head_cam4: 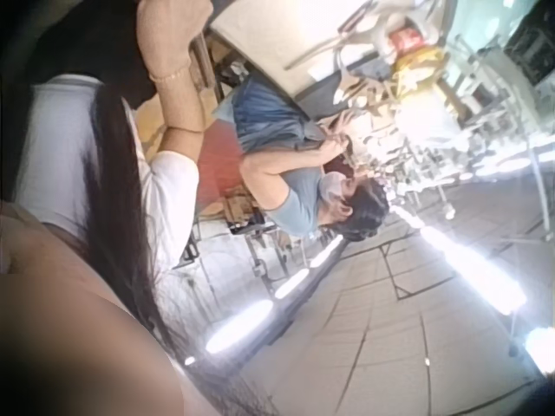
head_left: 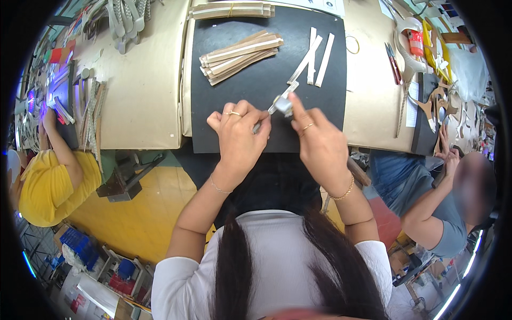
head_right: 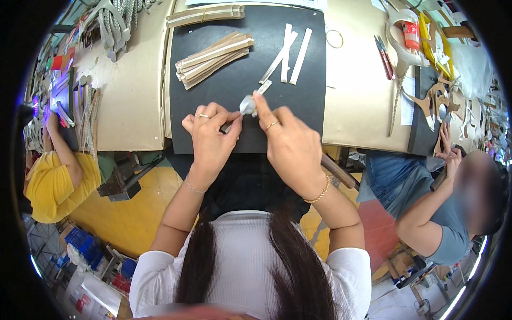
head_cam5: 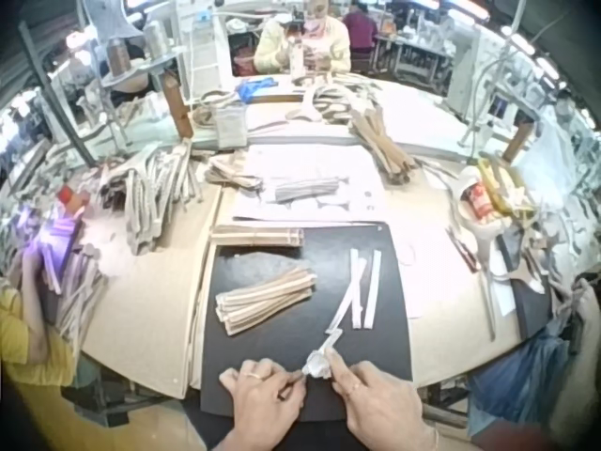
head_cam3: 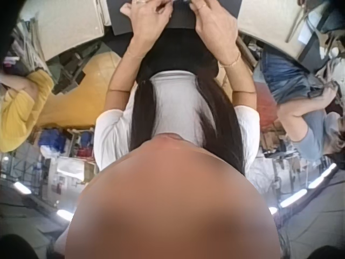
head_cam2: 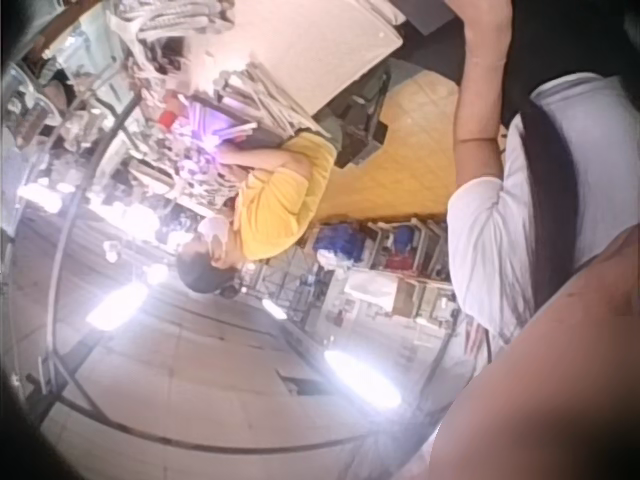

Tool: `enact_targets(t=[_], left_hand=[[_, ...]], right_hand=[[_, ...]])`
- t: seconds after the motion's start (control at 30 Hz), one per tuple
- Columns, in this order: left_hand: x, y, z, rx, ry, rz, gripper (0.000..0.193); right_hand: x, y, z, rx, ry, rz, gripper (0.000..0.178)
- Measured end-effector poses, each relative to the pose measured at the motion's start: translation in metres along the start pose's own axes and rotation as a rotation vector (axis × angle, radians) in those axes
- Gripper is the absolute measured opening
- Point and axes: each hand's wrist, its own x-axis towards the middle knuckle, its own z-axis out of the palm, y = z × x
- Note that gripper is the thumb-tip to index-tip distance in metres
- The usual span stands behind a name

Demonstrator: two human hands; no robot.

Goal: The person repeatedly picks up thin strips of material and uses a small handheld tool to press or shape them. The person places the treated strips on the table and continues the process with additional strips from a nearby pile.

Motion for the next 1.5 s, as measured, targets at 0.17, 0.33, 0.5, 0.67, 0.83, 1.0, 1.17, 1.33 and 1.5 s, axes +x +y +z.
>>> enact_targets(t=[0.17,0.33,0.5,0.67,0.83,1.0,1.17,1.33,1.5], left_hand=[[0.01,0.001,0.01,0.007,0.037,0.016,0.008],[0.003,0.001,0.004,0.027,0.035,-0.002,0.011],[0.001,-0.003,0.004,-0.032,0.05,-0.043,0.008],[0.005,-0.002,0.003,-0.033,0.022,-0.058,0.006],[0.006,0.001,0.001,-0.008,-0.024,-0.085,0.006],[0.006,0.002,0.002,-0.022,0.012,-0.066,0.007],[0.004,0.0,0.001,0.003,-0.007,-0.048,0.008],[0.002,-0.001,0.004,0.008,0.036,-0.019,0.007],[-0.007,-0.003,-0.003,0.038,0.033,-0.022,0.008]], right_hand=[[0.0,0.001,0.006,0.03,0.105,0.005,0.055],[-0.002,0.001,0.01,-0.07,0.012,0.058,0.054],[0.002,0.004,0.005,-0.071,-0.001,0.036,0.055],[0.004,0.001,-0.006,0.005,0.111,0.022,0.058],[0.006,-0.005,-0.004,0.019,0.01,-0.008,0.06],[0.007,-0.004,-0.005,0.055,0.132,-0.018,0.057],[0.004,-0.007,-0.005,-0.022,0.001,-0.02,0.058],[0.001,-0.002,0.002,0.156,0.229,-0.065,0.057],[-0.005,-0.001,0.009,-0.047,-0.042,-0.021,0.059]])
